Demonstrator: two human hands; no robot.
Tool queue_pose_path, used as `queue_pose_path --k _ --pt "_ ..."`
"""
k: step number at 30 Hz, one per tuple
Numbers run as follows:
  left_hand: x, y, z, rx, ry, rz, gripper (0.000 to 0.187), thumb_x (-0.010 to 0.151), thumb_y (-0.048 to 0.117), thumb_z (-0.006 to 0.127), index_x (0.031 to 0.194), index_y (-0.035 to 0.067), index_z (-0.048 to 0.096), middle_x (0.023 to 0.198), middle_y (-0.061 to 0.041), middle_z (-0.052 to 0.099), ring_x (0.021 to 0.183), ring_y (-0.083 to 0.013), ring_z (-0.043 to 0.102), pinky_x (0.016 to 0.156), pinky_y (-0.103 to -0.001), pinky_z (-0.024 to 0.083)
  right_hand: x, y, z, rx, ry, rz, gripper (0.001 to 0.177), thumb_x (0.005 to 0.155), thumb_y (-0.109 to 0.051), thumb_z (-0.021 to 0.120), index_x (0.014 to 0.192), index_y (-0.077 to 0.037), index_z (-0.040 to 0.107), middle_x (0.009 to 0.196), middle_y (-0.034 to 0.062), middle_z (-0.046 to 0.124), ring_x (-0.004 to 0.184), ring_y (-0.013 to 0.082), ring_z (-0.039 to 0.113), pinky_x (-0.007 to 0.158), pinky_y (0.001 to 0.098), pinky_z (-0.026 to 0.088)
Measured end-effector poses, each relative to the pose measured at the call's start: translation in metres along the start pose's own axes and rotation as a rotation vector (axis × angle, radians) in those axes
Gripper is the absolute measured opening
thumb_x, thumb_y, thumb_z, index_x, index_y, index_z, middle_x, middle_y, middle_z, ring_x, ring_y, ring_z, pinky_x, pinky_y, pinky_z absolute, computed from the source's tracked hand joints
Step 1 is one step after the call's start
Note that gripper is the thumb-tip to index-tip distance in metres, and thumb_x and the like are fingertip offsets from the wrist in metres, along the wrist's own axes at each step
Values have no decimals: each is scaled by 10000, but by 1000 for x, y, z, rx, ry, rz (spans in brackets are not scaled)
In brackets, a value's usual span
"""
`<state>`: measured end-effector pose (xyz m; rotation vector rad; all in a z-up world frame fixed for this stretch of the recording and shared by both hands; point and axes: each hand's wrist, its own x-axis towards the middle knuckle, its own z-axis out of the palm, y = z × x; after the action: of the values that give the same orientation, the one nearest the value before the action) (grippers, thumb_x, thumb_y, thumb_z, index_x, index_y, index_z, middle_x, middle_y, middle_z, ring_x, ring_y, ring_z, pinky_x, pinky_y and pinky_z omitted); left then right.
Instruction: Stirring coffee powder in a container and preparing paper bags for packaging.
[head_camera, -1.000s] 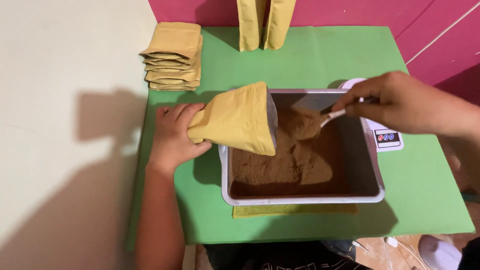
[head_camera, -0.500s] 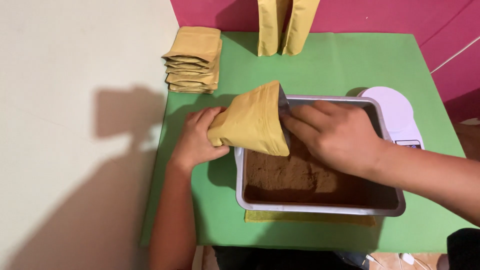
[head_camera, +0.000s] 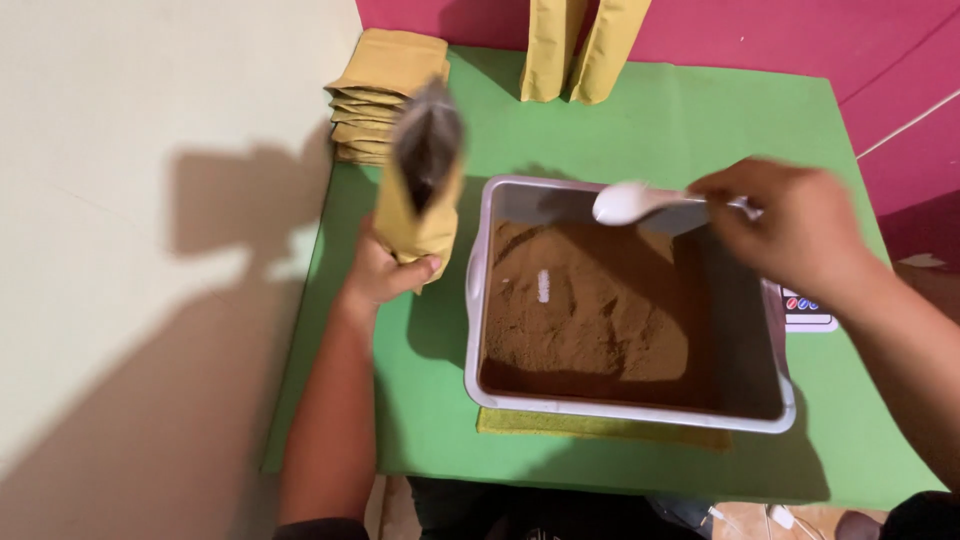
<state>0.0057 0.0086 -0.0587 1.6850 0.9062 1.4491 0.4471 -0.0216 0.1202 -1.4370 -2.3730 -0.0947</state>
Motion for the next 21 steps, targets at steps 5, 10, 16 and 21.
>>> queue_pose_path --k 5,10,16,21 --pt "-11 -35 -6 -146 -39 102 553 733 82 844 1235 13 622 1140 -78 670 1034 -189 609 927 -395 539 23 -26 38 38 -298 23 242 875 -139 663 1066 -193 801 1036 6 802 909 262 755 800 404 580" --pt "25 69 17 28 -39 476 430 613 38 921 993 13 722 884 -146 705 739 -253 630 753 -438 560 36 -69 61 -129 -166 -159 241 949 -41 604 1061 -125 800 1025 78 786 886 256 780 752 311 625" --pt "24 59 11 723 11 577 695 505 260 910 1142 59 717 979 -87 698 867 -298 711 793 -392 531 23 -93 77 167 -424 -68 294 905 -4 582 1110 -71 781 1050 151 784 924 337 774 748 421 640" --pt "23 56 10 719 -7 572 740 495 294 921 1166 67 706 1007 -81 703 919 -289 716 829 -389 519 5 -91 89 475 -816 158 297 935 -179 615 1166 -51 750 1103 169 788 1058 411 737 876 549 618"
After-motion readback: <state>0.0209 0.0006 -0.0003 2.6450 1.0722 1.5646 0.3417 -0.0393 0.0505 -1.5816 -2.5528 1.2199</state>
